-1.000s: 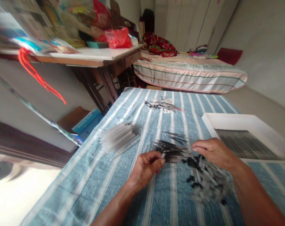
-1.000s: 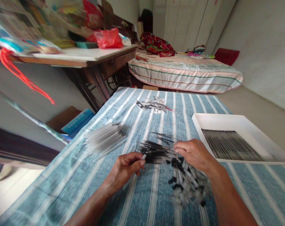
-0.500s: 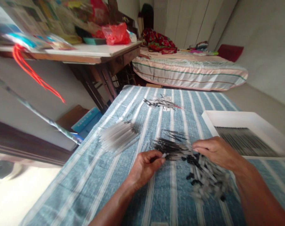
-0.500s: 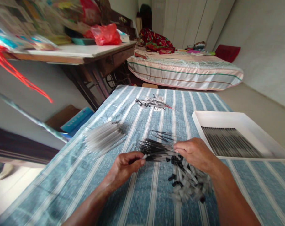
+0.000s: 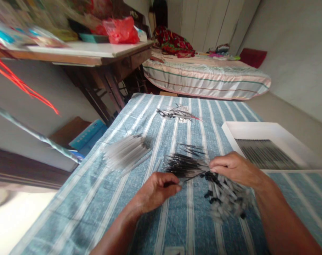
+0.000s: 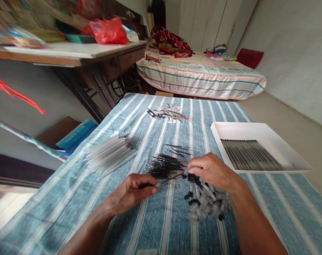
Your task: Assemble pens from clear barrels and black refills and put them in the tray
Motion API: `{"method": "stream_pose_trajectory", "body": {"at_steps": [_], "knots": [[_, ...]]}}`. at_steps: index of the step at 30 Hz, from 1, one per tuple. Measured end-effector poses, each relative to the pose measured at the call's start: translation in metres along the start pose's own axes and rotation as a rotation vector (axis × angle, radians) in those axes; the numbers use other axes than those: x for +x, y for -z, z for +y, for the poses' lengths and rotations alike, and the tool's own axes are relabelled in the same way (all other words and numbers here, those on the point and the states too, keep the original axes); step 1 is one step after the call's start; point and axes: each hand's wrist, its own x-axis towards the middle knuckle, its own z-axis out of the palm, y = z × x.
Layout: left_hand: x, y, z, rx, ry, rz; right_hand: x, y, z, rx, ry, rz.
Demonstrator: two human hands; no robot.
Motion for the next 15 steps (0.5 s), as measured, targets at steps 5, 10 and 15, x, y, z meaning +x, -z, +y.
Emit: {"method": "stream_pose_trajectory", "body": {"at_steps": [5, 10, 15], "knots": [[0.0, 0.001, 0.002, 0.002, -0.031, -0.004, 0.004, -0.008, -0.005, 0.05, 0.015, -0.016], [-0.001, -0.005, 0.004, -0.095, -0.051, 0.008, 0.008, -0.027, -0.02, 0.119, 0.132, 0.02], [-0.002, -0.004, 0.007, -0.341, -0.096, 0.072, 0.008, -0.024, -0.017, 0.008, -0.048, 0.005]]}}
